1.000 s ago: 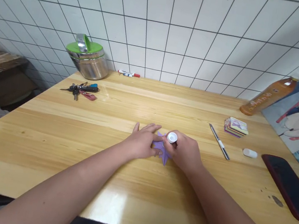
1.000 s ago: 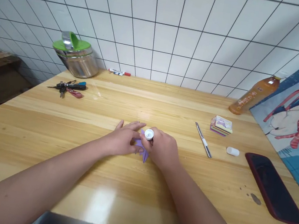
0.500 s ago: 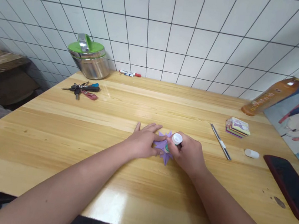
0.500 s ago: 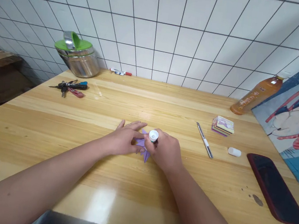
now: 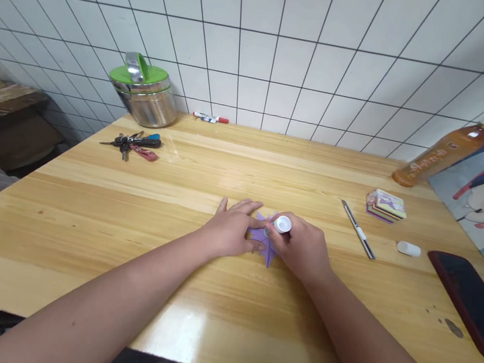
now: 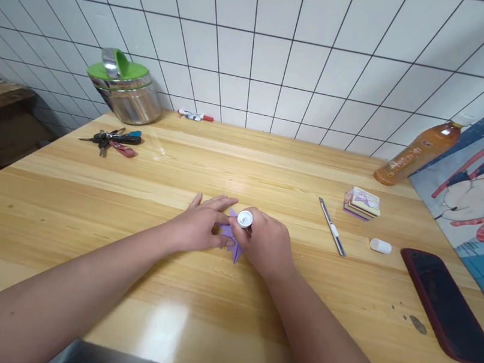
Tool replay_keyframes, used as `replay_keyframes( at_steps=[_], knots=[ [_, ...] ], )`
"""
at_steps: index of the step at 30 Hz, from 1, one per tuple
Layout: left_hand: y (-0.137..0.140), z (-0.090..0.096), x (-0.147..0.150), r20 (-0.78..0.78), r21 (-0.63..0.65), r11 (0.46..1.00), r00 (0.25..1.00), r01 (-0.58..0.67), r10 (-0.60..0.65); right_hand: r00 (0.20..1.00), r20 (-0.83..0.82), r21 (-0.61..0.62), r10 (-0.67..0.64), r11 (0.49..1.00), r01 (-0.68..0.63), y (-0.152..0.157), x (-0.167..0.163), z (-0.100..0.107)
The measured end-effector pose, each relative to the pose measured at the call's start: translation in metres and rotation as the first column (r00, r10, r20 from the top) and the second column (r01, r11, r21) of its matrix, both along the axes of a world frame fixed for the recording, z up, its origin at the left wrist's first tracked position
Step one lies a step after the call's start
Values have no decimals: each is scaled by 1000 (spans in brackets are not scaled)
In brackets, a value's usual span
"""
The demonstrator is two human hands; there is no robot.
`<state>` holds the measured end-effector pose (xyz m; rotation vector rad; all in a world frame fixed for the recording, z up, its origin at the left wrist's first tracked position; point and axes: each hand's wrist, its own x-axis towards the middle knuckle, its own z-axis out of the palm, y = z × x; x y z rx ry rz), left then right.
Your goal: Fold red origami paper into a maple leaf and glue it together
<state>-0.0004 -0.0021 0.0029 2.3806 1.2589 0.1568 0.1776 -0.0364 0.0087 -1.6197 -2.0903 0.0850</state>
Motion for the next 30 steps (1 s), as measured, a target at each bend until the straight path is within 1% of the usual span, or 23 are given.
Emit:
replay_keyframes(
  at_steps=[7,9,11,13,15,21,25,27,30],
  knots=[
    [-2,3,0,23,-6,1000,1000,-17,17,998,36,-4,58,998,-58,-3,-3,2],
    [-2,3,0,25,-7,1000,999,-22,23,998,9,-13,56,998,-56,-3,-2,3],
    [-2,1,0,32,-1,1000,999,-27,27,998,-58,5,20,1000,-20,-3,-1,4],
    [-2,-1,0,47,10,1000,999,-25,24,992,-126,49,-27,998,33,-3,1,5],
    [-3,-3,0,70,16,1000,997,-25,24,985,-166,91,-41,994,57,-2,3,5],
    [-5,0,-3,181,13,999,983,-37,34,980,-184,149,-77,983,106,0,5,5],
    [-3,3,-7,277,-19,994,955,-107,108,982,-172,122,-74,988,96,2,4,3],
    [0,2,-8,303,14,989,943,-146,135,984,-165,110,-66,990,85,3,4,3],
    [5,-3,-5,286,107,977,946,-187,150,985,-162,108,-63,991,81,4,3,1]
  ],
)
